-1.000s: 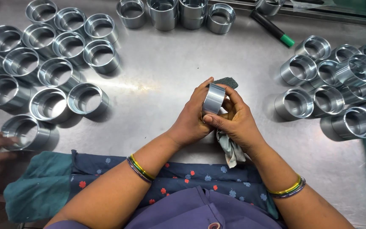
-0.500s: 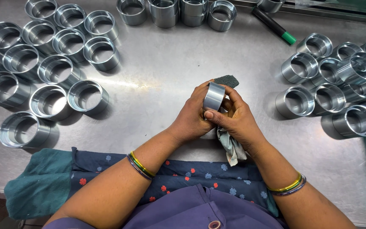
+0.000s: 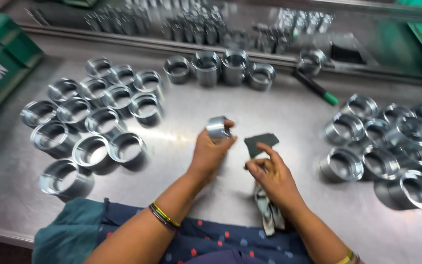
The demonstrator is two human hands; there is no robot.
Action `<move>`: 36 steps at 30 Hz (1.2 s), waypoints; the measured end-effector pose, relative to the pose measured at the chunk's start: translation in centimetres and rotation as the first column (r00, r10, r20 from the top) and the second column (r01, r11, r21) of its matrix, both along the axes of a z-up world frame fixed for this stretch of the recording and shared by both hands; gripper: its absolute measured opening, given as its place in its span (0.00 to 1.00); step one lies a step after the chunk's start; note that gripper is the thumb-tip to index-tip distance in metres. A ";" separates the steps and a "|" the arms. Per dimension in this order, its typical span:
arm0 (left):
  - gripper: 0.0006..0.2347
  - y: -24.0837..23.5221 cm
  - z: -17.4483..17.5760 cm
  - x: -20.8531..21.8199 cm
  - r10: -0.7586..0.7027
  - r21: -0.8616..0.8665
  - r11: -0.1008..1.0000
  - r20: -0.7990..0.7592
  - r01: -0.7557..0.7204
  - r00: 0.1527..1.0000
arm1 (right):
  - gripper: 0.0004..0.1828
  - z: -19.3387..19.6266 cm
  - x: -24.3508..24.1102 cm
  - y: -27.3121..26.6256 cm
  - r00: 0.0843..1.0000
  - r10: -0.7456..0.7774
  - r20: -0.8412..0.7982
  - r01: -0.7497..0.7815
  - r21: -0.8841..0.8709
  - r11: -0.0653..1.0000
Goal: Inspecting, wiping, and sorting metal cylindrical components on a workbench.
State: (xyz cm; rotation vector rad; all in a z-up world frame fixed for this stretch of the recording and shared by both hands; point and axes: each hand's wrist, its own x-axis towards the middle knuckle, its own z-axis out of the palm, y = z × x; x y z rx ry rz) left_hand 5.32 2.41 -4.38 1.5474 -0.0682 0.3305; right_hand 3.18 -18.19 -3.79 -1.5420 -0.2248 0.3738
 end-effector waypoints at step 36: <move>0.23 18.0 2.6 15.5 0.631 0.872 0.134 0.292 -0.472 0.719 | 0.20 -7.8 4.2 -0.9 0.999 0.036 0.030 -0.027 -0.266 0.964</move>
